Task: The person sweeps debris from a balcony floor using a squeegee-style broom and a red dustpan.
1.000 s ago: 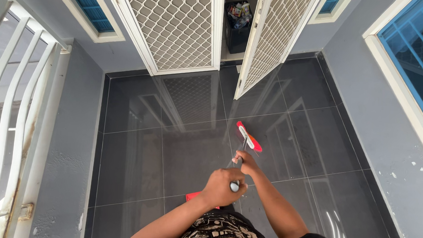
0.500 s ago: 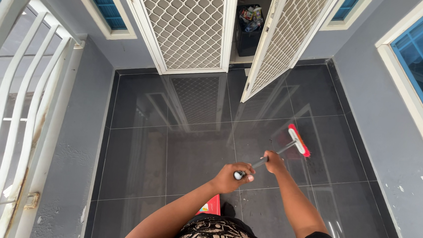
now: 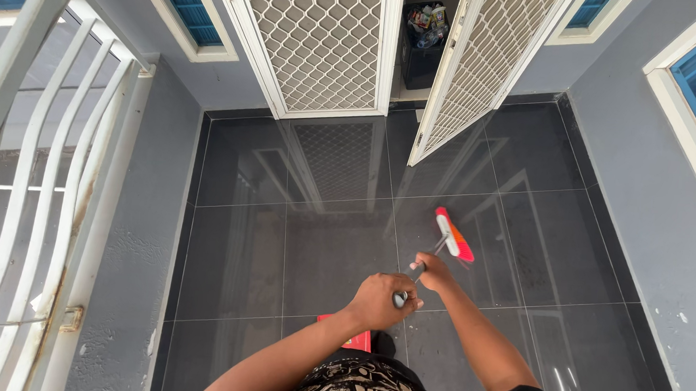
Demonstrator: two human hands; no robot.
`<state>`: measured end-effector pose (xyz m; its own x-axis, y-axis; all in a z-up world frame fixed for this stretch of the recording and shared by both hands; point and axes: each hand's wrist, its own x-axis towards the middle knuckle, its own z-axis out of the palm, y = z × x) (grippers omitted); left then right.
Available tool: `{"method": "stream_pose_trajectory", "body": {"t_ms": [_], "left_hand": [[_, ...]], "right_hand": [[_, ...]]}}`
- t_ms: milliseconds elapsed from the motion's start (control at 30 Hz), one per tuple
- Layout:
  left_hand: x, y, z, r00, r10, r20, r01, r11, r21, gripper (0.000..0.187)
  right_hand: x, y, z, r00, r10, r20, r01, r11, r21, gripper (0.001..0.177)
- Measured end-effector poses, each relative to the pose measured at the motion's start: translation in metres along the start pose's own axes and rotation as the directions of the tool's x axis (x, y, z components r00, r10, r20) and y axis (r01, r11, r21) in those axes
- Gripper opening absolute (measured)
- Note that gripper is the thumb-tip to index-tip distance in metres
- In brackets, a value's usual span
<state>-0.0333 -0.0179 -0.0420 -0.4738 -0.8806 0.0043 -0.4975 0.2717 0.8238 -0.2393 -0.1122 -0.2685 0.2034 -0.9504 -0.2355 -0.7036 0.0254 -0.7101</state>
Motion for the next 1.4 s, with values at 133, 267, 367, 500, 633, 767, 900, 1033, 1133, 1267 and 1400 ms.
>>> {"method": "stream_pose_trajectory", "body": {"t_ms": [133,267,367,500,633,767,900,1033,1133,1267,1400], "left_hand": [[-0.012,0.033,-0.019,0.997,-0.025,-0.071,0.027,0.999,0.022,0.022],[-0.028,0.046,-0.035,0.997,-0.015,-0.076,0.01,0.997,-0.075,0.021],[-0.029,0.037,-0.036,0.994,0.087,-0.063,-0.093,0.991,-0.099,0.02],[-0.007,0.003,-0.021,0.992,0.103,-0.074,-0.12,0.947,-0.296,0.016],[0.019,-0.027,0.016,0.985,0.158,-0.074,-0.175,0.921,-0.348,0.018],[0.037,-0.041,0.048,0.991,0.106,0.086,-0.072,0.942,-0.328,0.021],[0.046,-0.035,0.051,0.997,0.08,0.0,-0.077,0.966,-0.246,0.022],[0.039,-0.013,0.011,0.997,-0.064,-0.045,0.057,0.988,-0.141,0.017],[0.024,0.016,-0.017,0.994,-0.063,-0.089,0.062,0.998,-0.013,0.015],[0.013,0.049,-0.032,0.987,0.018,-0.159,-0.008,0.998,0.062,0.016],[0.006,0.061,-0.046,0.985,0.052,-0.162,-0.059,0.998,-0.035,0.015]], "right_hand": [[0.002,-0.02,0.0,0.984,-0.114,0.136,0.1,0.989,0.107,0.027],[-0.01,-0.02,-0.007,0.986,-0.041,0.162,0.034,0.998,0.046,0.021],[-0.014,-0.009,-0.016,0.994,-0.052,0.1,0.045,0.997,0.068,0.016],[-0.001,0.004,-0.033,0.998,-0.051,-0.032,0.049,0.998,-0.034,0.01],[0.003,0.023,-0.051,0.991,0.085,-0.103,-0.089,0.996,-0.032,0.014],[0.004,0.036,-0.058,0.981,0.14,-0.133,-0.146,0.988,-0.038,0.014],[0.012,0.041,-0.054,0.993,0.112,-0.043,-0.114,0.993,-0.044,0.033],[0.025,0.025,-0.023,0.978,-0.149,-0.148,0.154,0.988,0.022,0.026],[0.032,0.003,-0.008,0.997,-0.067,-0.024,0.069,0.991,0.117,0.009],[0.033,-0.013,0.0,0.969,-0.177,0.171,0.142,0.969,0.2,0.005],[0.031,-0.014,-0.007,0.965,-0.219,0.142,0.198,0.969,0.144,0.002]]}}
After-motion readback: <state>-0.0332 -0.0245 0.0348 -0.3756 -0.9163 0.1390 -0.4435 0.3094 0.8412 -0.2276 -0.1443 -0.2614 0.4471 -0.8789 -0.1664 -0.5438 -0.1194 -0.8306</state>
